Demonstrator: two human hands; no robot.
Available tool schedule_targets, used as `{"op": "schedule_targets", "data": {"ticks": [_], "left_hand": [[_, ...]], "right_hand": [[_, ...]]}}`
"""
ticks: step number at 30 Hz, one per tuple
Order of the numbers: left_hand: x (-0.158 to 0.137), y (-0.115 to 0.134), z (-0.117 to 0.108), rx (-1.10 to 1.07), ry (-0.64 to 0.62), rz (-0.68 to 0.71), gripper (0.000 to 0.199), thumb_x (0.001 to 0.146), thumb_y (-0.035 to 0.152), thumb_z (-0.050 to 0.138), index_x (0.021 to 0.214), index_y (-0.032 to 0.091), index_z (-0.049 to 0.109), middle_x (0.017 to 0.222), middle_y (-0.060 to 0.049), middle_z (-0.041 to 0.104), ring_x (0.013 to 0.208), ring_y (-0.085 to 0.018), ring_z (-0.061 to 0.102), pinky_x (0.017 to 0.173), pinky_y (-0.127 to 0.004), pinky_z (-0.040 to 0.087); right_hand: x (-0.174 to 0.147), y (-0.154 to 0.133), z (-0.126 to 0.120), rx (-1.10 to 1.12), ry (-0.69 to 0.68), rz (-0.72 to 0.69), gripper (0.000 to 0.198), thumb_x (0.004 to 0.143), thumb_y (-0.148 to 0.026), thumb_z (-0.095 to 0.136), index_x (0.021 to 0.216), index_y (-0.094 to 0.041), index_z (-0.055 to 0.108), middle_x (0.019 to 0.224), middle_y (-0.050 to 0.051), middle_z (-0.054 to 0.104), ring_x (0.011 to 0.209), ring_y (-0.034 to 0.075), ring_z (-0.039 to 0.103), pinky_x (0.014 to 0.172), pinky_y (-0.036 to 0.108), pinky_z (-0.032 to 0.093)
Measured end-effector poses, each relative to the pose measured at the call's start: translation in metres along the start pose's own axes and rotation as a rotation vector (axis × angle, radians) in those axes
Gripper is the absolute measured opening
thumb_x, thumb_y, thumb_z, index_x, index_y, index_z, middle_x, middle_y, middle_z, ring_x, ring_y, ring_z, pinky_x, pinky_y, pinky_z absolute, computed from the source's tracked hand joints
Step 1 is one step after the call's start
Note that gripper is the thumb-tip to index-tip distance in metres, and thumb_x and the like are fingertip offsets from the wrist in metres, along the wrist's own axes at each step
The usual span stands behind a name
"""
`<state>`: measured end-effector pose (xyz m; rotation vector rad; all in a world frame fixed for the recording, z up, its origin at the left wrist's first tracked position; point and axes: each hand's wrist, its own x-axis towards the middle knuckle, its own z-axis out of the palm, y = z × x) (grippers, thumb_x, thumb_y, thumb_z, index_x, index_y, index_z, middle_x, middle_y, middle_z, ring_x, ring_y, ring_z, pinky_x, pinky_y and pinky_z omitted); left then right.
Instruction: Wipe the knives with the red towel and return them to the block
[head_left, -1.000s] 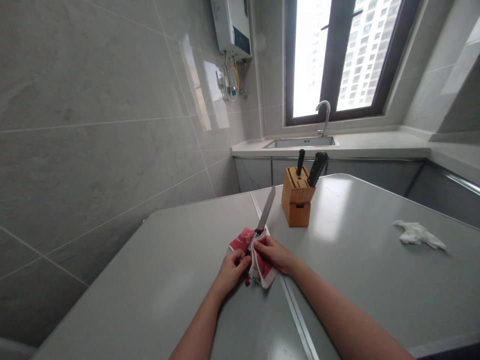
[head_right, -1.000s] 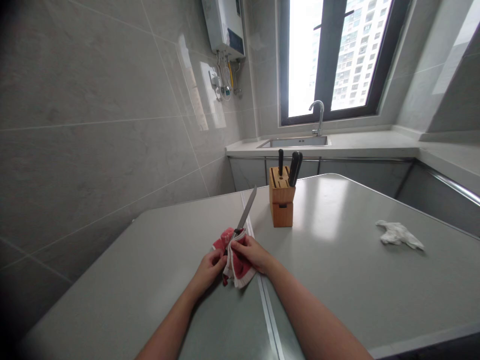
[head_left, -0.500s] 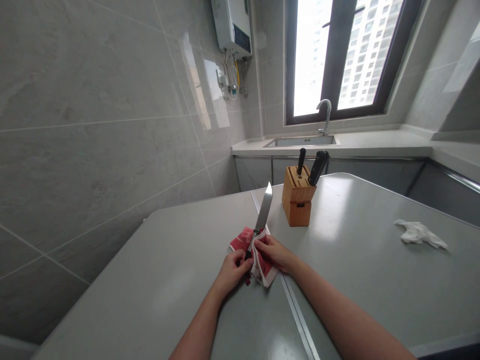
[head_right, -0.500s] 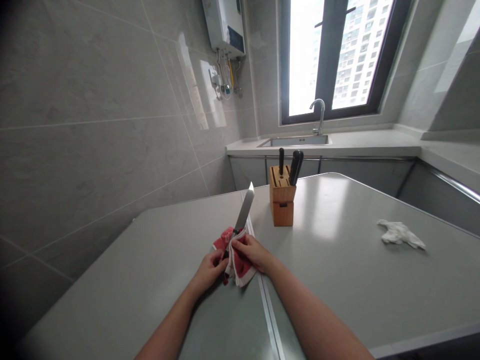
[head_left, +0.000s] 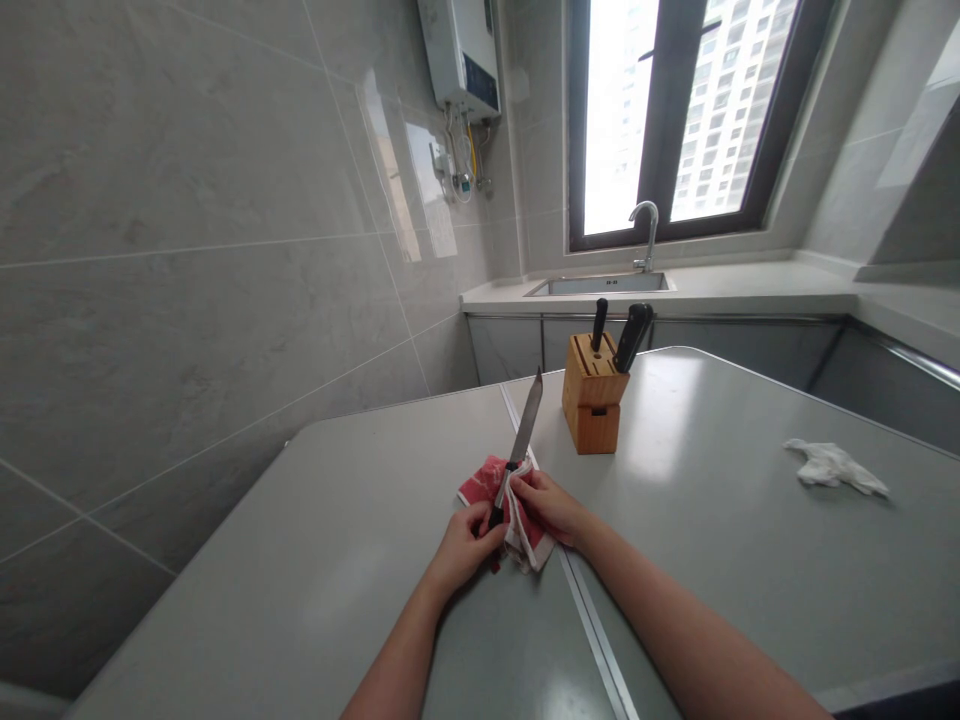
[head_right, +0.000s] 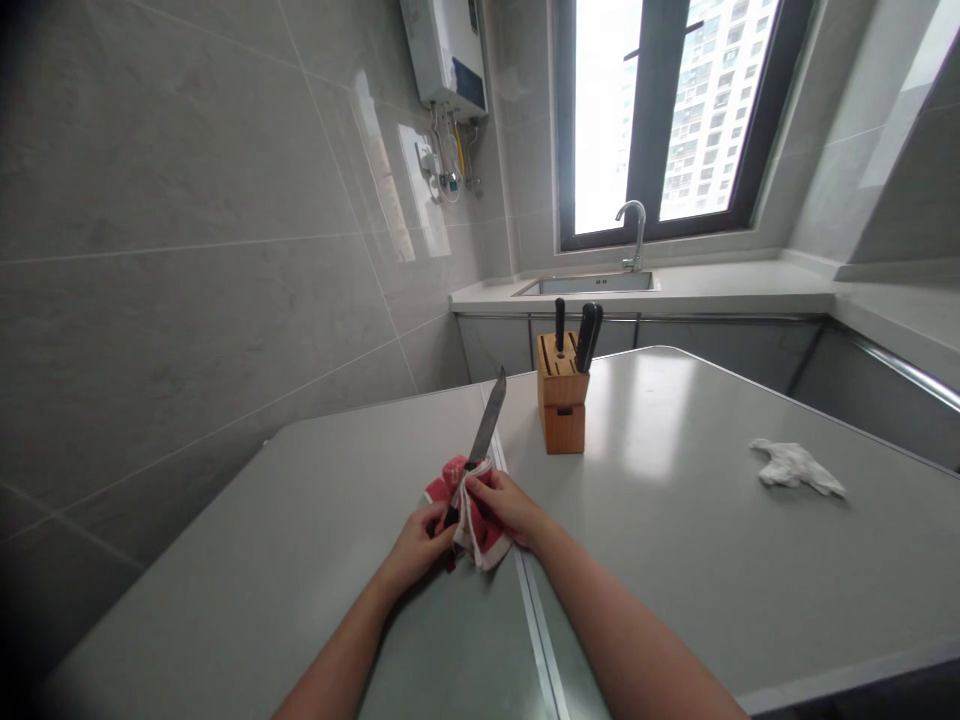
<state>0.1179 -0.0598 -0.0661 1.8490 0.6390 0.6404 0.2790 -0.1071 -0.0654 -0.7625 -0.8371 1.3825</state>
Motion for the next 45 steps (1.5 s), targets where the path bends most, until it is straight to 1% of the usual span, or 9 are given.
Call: {"op": "schedule_targets", "data": {"ticks": [6, 11, 15, 21, 25, 28, 31, 37, 45], "left_hand": [[0.0005, 0.0014, -0.0013, 0.061, 0.022, 0.064, 0.043, 0.073, 0.038, 0.063, 0.055, 0.019, 0.029, 0.053, 0.008, 0.033, 0.050, -0.007, 0.032, 0.048, -0.019, 0.026], [0.0005, -0.0001, -0.0020, 0.066, 0.021, 0.064, 0.041, 0.075, 0.037, 0.062, 0.056, 0.019, 0.030, 0.054, 0.007, 0.034, 0.051, -0.007, 0.032, 0.049, -0.019, 0.026], [0.0006, 0.0001, -0.0006, 0.035, 0.035, 0.045, 0.040, 0.076, 0.041, 0.061, 0.056, 0.019, 0.034, 0.054, 0.006, 0.035, 0.051, -0.008, 0.034, 0.048, -0.019, 0.028], [0.0005, 0.0037, 0.0002, 0.000, -0.020, 0.041, 0.042, 0.083, 0.052, 0.048, 0.065, 0.015, 0.051, 0.057, 0.003, 0.042, 0.052, -0.009, 0.039, 0.048, -0.021, 0.031], [0.0005, 0.0007, 0.0001, 0.022, -0.016, 0.046, 0.049, 0.083, 0.058, 0.045, 0.059, 0.015, 0.048, 0.052, 0.003, 0.041, 0.048, -0.008, 0.037, 0.046, -0.020, 0.029], [0.0006, -0.0032, 0.0011, 0.013, -0.032, 0.042, 0.049, 0.083, 0.058, 0.044, 0.062, 0.015, 0.050, 0.052, 0.003, 0.043, 0.046, -0.008, 0.039, 0.044, -0.020, 0.031], [0.0004, -0.0052, 0.0014, 0.000, -0.028, 0.049, 0.041, 0.082, 0.054, 0.050, 0.069, 0.015, 0.051, 0.057, 0.003, 0.046, 0.049, -0.009, 0.043, 0.046, -0.020, 0.033], [-0.0008, 0.0001, -0.0008, 0.055, 0.103, 0.086, 0.034, 0.075, 0.043, 0.063, 0.068, 0.018, 0.040, 0.060, 0.006, 0.041, 0.054, -0.009, 0.038, 0.051, -0.020, 0.032], [-0.0014, 0.0024, -0.0005, -0.006, 0.091, 0.066, 0.034, 0.066, 0.035, 0.071, 0.067, 0.019, 0.041, 0.056, 0.007, 0.044, 0.051, -0.009, 0.041, 0.049, -0.020, 0.032]], "right_hand": [[0.0016, 0.0017, -0.0018, 0.042, 0.009, 0.011, 0.028, 0.072, -0.041, 0.070, 0.081, -0.015, 0.062, 0.069, 0.000, 0.067, 0.060, 0.011, 0.061, 0.064, 0.024, 0.046], [0.0017, 0.0024, -0.0017, 0.065, 0.025, 0.017, 0.029, 0.072, -0.041, 0.070, 0.081, -0.015, 0.061, 0.069, 0.000, 0.067, 0.060, 0.011, 0.061, 0.065, 0.025, 0.047], [0.0013, 0.0009, 0.0002, 0.086, 0.015, -0.003, 0.029, 0.073, -0.042, 0.069, 0.084, -0.015, 0.061, 0.069, 0.000, 0.067, 0.061, 0.012, 0.062, 0.065, 0.026, 0.049], [0.0005, -0.0023, 0.0038, 0.121, 0.026, -0.017, 0.030, 0.075, -0.041, 0.066, 0.089, -0.015, 0.063, 0.073, 0.003, 0.069, 0.065, 0.014, 0.065, 0.070, 0.027, 0.051], [0.0010, -0.0021, 0.0031, 0.113, 0.029, -0.029, 0.030, 0.075, -0.041, 0.067, 0.089, -0.015, 0.063, 0.074, 0.003, 0.070, 0.066, 0.015, 0.065, 0.070, 0.028, 0.051], [0.0009, -0.0026, 0.0032, 0.122, 0.020, -0.038, 0.028, 0.074, -0.039, 0.068, 0.089, -0.016, 0.063, 0.075, 0.002, 0.070, 0.067, 0.015, 0.066, 0.072, 0.028, 0.051], [0.0004, -0.0035, 0.0041, 0.143, 0.005, -0.046, 0.027, 0.074, -0.037, 0.069, 0.089, -0.016, 0.063, 0.074, 0.002, 0.070, 0.067, 0.014, 0.065, 0.072, 0.027, 0.051], [0.0009, -0.0022, 0.0023, 0.128, 0.010, -0.019, 0.030, 0.072, -0.039, 0.070, 0.087, -0.016, 0.062, 0.073, 0.001, 0.068, 0.064, 0.013, 0.064, 0.068, 0.027, 0.050], [0.0005, -0.0034, 0.0038, 0.100, 0.031, -0.008, 0.028, 0.072, -0.039, 0.070, 0.087, -0.016, 0.062, 0.074, 0.001, 0.069, 0.065, 0.014, 0.063, 0.067, 0.027, 0.049]]}}
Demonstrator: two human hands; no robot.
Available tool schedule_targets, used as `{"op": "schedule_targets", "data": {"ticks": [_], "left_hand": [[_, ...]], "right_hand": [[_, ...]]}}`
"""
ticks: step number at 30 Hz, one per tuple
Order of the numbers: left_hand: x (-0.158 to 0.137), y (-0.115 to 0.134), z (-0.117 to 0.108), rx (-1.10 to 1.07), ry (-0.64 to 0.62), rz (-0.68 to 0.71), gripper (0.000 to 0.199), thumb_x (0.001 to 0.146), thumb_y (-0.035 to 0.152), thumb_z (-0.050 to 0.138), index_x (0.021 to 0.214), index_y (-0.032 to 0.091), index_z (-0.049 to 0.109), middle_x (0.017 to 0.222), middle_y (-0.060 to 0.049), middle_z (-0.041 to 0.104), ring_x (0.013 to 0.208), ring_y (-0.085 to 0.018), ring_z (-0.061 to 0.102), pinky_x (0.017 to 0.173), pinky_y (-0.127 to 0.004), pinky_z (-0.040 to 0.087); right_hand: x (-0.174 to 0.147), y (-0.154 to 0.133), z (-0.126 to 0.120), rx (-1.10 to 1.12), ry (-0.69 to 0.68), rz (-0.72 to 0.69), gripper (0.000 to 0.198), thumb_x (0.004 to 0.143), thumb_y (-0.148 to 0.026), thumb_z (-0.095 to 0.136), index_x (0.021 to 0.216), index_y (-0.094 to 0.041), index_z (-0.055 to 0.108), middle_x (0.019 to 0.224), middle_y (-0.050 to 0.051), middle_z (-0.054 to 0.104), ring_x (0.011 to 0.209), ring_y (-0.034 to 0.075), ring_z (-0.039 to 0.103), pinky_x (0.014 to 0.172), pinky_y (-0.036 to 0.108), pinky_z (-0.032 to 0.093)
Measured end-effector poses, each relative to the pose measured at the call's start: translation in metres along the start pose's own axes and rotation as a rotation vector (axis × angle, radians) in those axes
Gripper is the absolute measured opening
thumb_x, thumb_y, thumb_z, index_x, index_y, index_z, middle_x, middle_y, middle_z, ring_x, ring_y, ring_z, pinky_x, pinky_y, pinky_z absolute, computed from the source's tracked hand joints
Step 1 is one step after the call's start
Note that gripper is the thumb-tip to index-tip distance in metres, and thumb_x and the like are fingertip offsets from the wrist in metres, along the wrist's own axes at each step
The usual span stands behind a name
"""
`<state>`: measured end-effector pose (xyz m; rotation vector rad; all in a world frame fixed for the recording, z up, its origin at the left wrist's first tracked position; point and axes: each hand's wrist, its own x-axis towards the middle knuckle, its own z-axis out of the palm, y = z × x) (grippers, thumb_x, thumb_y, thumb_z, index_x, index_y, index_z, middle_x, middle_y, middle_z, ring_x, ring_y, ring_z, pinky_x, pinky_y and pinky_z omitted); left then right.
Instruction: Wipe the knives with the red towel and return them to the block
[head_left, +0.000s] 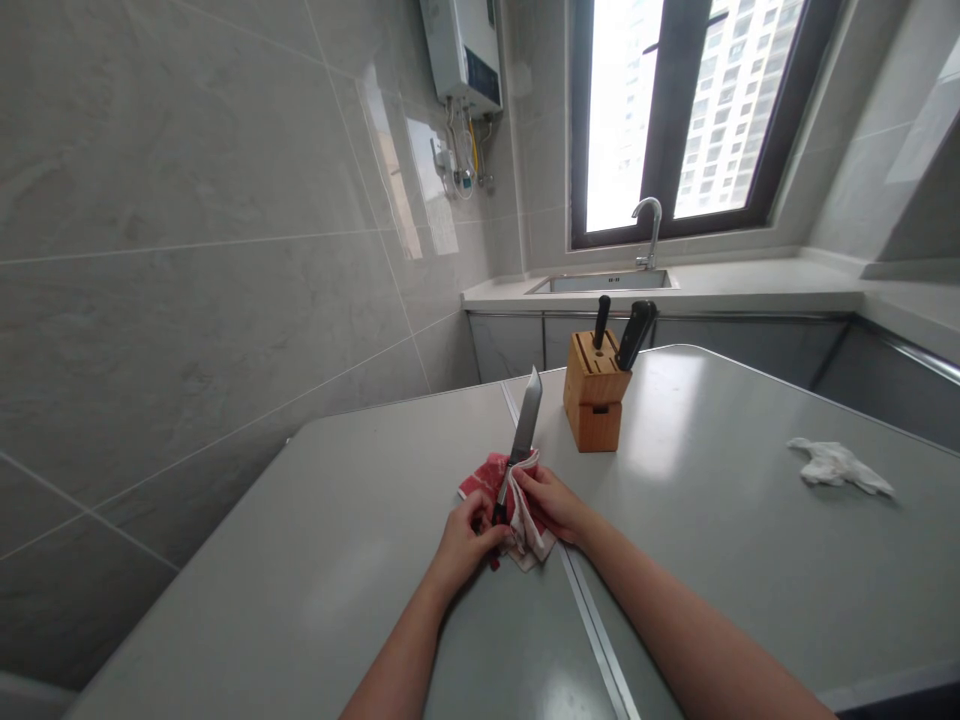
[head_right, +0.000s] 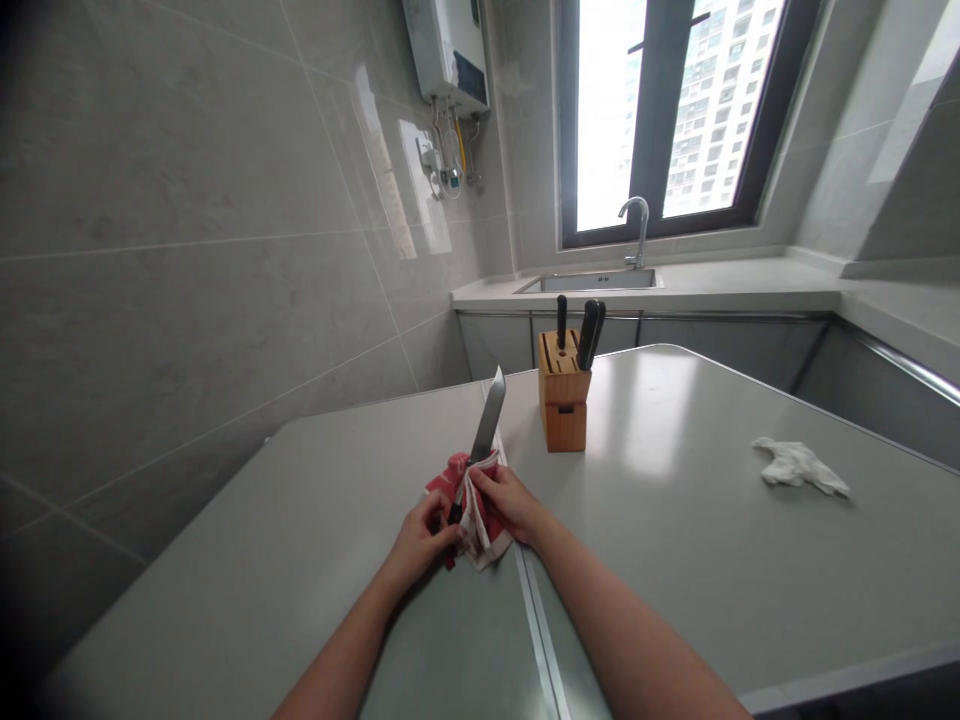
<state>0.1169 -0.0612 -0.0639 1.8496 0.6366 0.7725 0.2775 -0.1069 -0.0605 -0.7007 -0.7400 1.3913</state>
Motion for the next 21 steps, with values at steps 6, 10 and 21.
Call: {"op": "schedule_targets", "data": {"ticks": [6, 10, 21], "left_hand": [[0.0011, -0.0028, 0.0010, 0.056, 0.045, -0.017, 0.032, 0.063, 0.032, 0.071, 0.061, 0.018, 0.043, 0.054, 0.006, 0.047, 0.049, -0.009, 0.044, 0.047, -0.019, 0.031], [0.0014, -0.0072, 0.0021, 0.032, 0.053, -0.030, 0.032, 0.065, 0.032, 0.070, 0.060, 0.018, 0.042, 0.052, 0.006, 0.047, 0.047, -0.009, 0.047, 0.046, -0.019, 0.032], [-0.0006, -0.0056, 0.0018, 0.054, 0.002, -0.021, 0.029, 0.076, 0.038, 0.063, 0.066, 0.018, 0.046, 0.054, 0.003, 0.055, 0.049, -0.012, 0.054, 0.047, -0.020, 0.037]], "right_hand": [[-0.0006, -0.0002, -0.0012, -0.052, 0.022, -0.008, 0.028, 0.070, -0.039, 0.072, 0.081, -0.016, 0.062, 0.071, 0.000, 0.067, 0.060, 0.012, 0.060, 0.062, 0.024, 0.046], [-0.0008, -0.0003, -0.0015, -0.055, 0.021, -0.014, 0.027, 0.070, -0.039, 0.071, 0.080, -0.015, 0.062, 0.070, 0.000, 0.067, 0.060, 0.011, 0.060, 0.062, 0.023, 0.046], [0.0002, -0.0003, 0.0001, -0.012, 0.031, 0.005, 0.031, 0.070, -0.041, 0.071, 0.084, -0.015, 0.062, 0.070, 0.001, 0.068, 0.059, 0.013, 0.062, 0.059, 0.025, 0.049]]}}
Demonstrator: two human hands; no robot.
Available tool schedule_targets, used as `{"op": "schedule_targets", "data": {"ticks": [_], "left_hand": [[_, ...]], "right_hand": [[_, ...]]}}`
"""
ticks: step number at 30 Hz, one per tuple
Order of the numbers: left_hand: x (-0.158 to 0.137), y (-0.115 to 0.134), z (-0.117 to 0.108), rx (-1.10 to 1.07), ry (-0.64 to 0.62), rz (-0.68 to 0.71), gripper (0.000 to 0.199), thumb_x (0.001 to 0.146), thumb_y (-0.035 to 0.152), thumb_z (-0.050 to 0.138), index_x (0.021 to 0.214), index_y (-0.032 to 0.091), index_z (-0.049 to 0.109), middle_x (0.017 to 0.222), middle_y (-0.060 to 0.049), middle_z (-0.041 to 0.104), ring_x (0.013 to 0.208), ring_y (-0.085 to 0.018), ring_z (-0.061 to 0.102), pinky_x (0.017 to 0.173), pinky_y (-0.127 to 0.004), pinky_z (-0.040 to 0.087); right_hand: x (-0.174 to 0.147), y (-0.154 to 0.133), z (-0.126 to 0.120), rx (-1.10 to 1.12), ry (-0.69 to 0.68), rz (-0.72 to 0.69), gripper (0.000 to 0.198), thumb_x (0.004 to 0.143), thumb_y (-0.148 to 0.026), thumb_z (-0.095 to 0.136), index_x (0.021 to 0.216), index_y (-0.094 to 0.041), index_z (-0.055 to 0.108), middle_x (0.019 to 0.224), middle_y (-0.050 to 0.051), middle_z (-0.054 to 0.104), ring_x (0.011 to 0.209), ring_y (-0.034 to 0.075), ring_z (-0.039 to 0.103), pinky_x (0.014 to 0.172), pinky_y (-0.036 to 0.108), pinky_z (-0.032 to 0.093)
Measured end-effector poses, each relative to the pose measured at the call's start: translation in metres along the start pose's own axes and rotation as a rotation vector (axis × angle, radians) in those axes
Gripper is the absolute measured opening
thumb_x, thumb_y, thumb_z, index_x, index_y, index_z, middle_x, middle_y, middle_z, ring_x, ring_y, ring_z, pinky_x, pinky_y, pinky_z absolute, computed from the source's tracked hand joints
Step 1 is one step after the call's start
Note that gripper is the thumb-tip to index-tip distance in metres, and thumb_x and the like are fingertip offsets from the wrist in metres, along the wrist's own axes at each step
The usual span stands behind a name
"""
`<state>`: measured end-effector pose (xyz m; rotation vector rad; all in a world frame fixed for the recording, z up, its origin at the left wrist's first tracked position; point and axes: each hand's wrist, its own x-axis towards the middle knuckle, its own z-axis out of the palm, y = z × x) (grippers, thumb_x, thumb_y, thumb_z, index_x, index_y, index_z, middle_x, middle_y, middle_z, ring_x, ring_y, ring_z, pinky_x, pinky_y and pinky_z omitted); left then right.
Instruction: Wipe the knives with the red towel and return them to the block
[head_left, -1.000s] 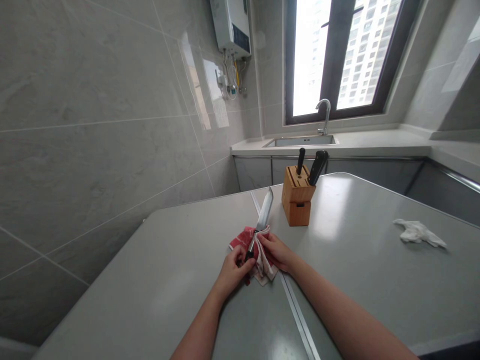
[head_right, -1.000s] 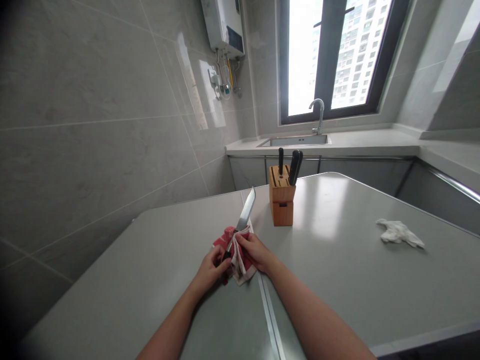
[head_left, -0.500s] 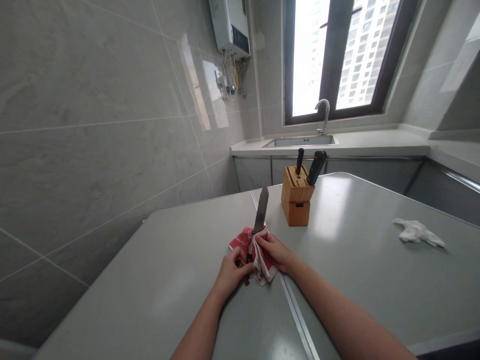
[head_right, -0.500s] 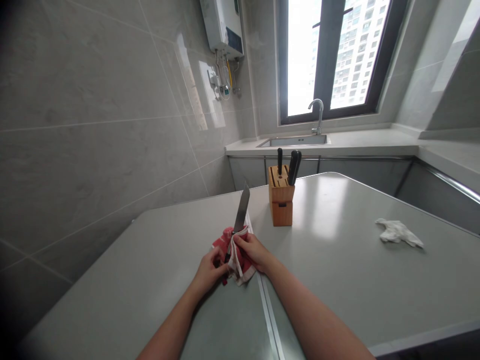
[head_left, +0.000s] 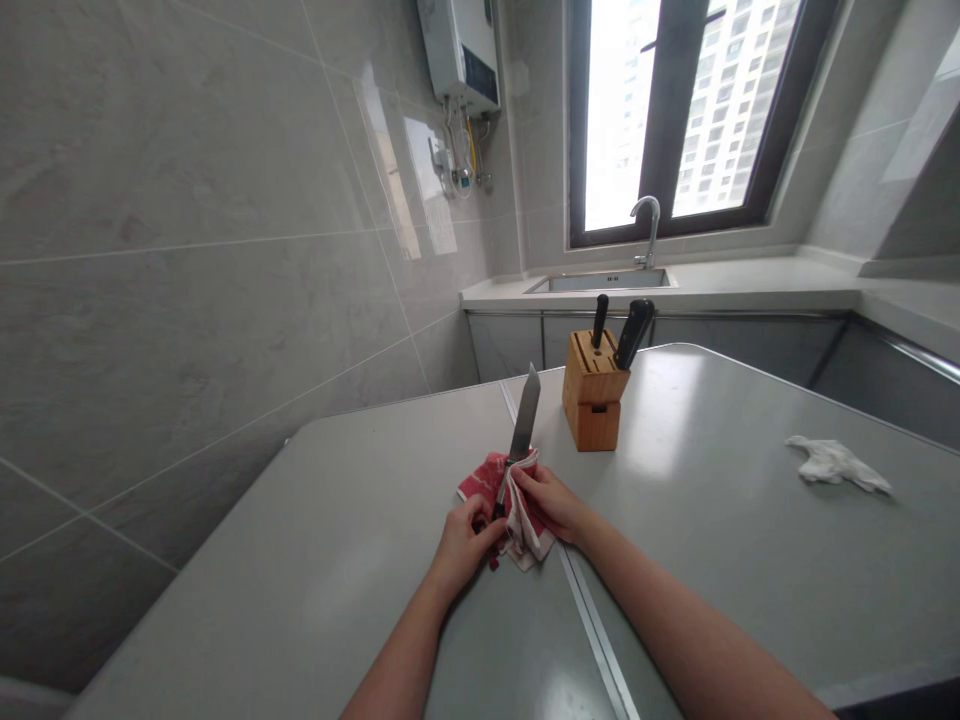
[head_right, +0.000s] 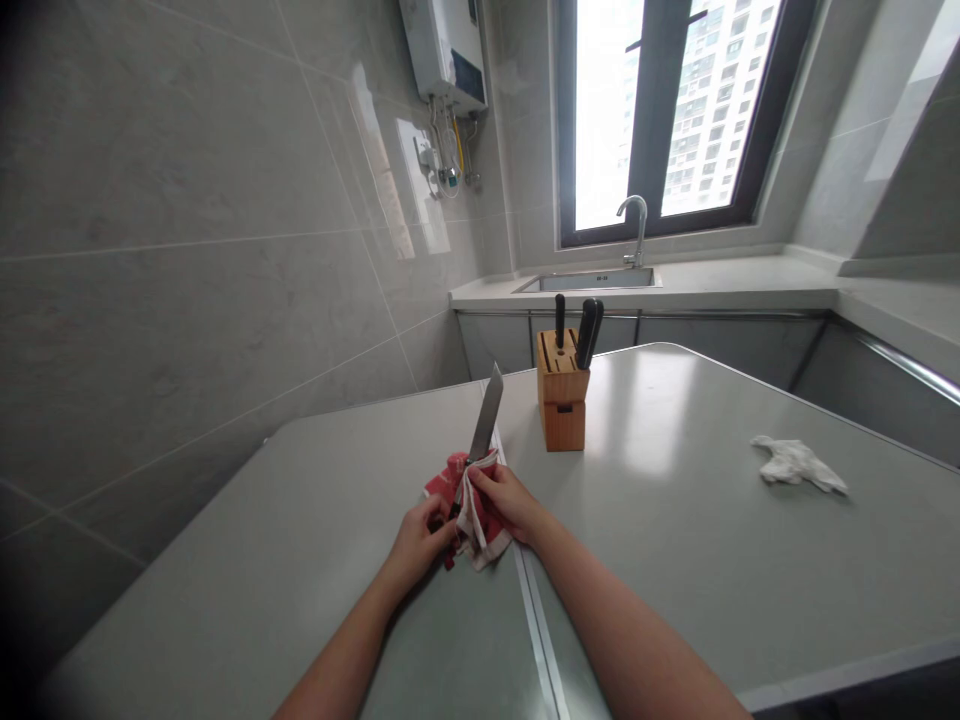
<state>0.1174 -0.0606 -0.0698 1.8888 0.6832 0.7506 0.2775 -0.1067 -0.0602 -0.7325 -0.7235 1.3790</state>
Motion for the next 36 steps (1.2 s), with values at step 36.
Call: {"op": "schedule_targets", "data": {"ticks": [36], "left_hand": [[-0.002, 0.006, 0.001, 0.045, -0.096, 0.000, 0.054, 0.092, 0.051, 0.026, 0.061, 0.016, 0.053, 0.051, -0.001, 0.057, 0.045, -0.013, 0.052, 0.050, -0.022, 0.041]], "right_hand": [[-0.001, -0.001, 0.001, -0.114, -0.029, -0.047, 0.029, 0.070, -0.038, 0.071, 0.087, -0.016, 0.062, 0.077, 0.001, 0.066, 0.069, 0.014, 0.060, 0.070, 0.027, 0.047]]}}
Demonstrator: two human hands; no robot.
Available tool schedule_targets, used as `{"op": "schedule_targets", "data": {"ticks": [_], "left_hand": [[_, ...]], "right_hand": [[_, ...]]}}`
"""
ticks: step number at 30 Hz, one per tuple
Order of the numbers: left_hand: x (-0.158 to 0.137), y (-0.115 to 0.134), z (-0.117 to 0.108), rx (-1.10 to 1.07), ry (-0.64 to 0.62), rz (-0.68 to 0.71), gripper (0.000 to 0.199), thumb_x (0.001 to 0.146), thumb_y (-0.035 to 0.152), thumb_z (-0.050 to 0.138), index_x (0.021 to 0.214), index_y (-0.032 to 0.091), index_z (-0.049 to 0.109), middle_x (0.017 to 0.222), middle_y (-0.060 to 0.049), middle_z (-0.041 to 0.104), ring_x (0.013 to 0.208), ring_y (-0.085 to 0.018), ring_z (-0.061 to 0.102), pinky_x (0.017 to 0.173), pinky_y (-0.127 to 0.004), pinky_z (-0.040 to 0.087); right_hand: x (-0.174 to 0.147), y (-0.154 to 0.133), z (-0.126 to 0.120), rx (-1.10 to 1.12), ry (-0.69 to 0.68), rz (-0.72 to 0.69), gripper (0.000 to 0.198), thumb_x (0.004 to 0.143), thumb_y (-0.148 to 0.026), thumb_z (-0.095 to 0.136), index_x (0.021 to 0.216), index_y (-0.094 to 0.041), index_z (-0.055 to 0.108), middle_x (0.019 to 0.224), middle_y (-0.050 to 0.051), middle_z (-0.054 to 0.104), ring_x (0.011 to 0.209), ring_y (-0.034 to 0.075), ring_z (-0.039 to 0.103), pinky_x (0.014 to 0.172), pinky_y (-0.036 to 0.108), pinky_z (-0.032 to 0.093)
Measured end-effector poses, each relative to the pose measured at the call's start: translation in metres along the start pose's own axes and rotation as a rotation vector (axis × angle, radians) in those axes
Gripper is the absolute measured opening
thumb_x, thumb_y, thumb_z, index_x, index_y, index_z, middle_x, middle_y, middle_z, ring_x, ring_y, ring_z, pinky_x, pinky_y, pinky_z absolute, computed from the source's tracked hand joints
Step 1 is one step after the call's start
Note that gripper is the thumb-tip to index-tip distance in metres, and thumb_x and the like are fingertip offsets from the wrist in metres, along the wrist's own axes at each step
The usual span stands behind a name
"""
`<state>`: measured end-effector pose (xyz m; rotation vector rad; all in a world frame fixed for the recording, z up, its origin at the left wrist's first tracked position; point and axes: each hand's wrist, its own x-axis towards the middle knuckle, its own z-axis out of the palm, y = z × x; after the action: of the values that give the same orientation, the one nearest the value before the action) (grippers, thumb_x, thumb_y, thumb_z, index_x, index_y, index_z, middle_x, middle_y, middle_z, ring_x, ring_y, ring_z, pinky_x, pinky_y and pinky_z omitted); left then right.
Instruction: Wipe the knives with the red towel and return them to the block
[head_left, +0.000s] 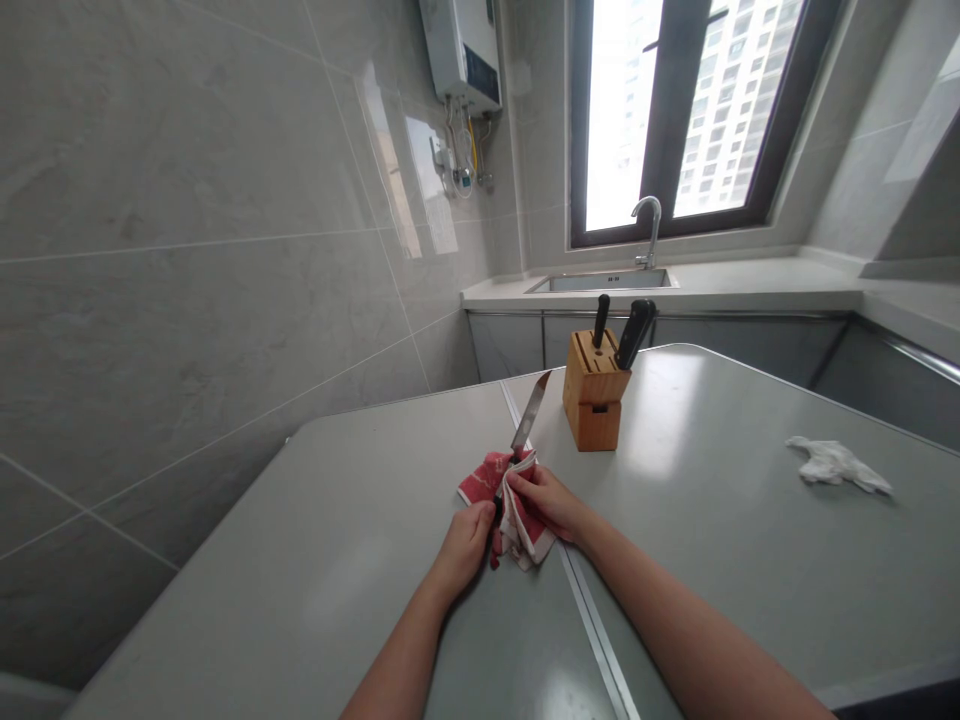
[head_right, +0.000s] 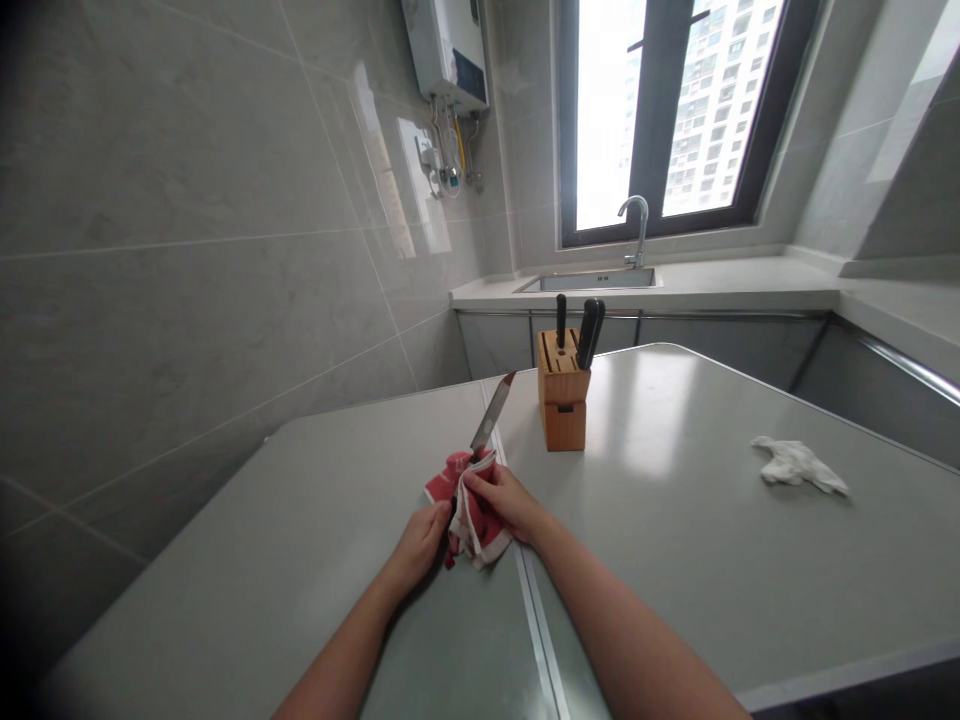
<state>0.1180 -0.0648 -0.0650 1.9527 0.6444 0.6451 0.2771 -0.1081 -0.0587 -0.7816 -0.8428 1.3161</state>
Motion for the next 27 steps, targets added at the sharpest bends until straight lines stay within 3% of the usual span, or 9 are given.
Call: {"op": "schedule_targets", "data": {"ticks": [6, 13, 20, 27], "left_hand": [[0.0038, -0.0104, -0.0020, 0.048, 0.042, 0.059, 0.046, 0.090, 0.050, 0.035, 0.064, 0.016, 0.052, 0.060, -0.001, 0.055, 0.056, -0.014, 0.049, 0.056, -0.024, 0.039], [0.0044, -0.0032, -0.0024, 0.111, 0.096, 0.075, 0.035, 0.090, 0.042, 0.039, 0.073, 0.016, 0.053, 0.069, -0.001, 0.055, 0.064, -0.015, 0.050, 0.062, -0.025, 0.039], [0.0048, -0.0020, -0.0036, 0.093, 0.065, 0.093, 0.030, 0.089, 0.036, 0.041, 0.077, 0.014, 0.058, 0.076, -0.004, 0.060, 0.072, -0.018, 0.054, 0.067, -0.026, 0.041], [0.0031, -0.0045, -0.0001, 0.038, 0.061, 0.019, 0.035, 0.092, 0.040, 0.035, 0.071, 0.018, 0.050, 0.058, 0.001, 0.054, 0.055, -0.014, 0.050, 0.056, -0.024, 0.039]], "right_hand": [[-0.0012, 0.0004, 0.0001, -0.119, -0.023, -0.013, 0.028, 0.069, -0.037, 0.072, 0.086, -0.017, 0.062, 0.083, 0.000, 0.066, 0.075, 0.014, 0.058, 0.075, 0.027, 0.044], [-0.0003, 0.0023, 0.0000, -0.174, -0.002, -0.052, 0.030, 0.072, -0.042, 0.068, 0.087, -0.017, 0.062, 0.082, 0.000, 0.065, 0.074, 0.014, 0.057, 0.074, 0.027, 0.043], [0.0004, 0.0052, -0.0007, -0.235, 0.007, -0.049, 0.029, 0.073, -0.044, 0.067, 0.084, -0.018, 0.063, 0.082, 0.000, 0.065, 0.074, 0.014, 0.056, 0.072, 0.026, 0.043], [0.0015, 0.0041, -0.0009, -0.181, 0.020, -0.024, 0.033, 0.074, -0.047, 0.064, 0.084, -0.016, 0.063, 0.076, 0.000, 0.065, 0.068, 0.014, 0.057, 0.069, 0.027, 0.044]]}}
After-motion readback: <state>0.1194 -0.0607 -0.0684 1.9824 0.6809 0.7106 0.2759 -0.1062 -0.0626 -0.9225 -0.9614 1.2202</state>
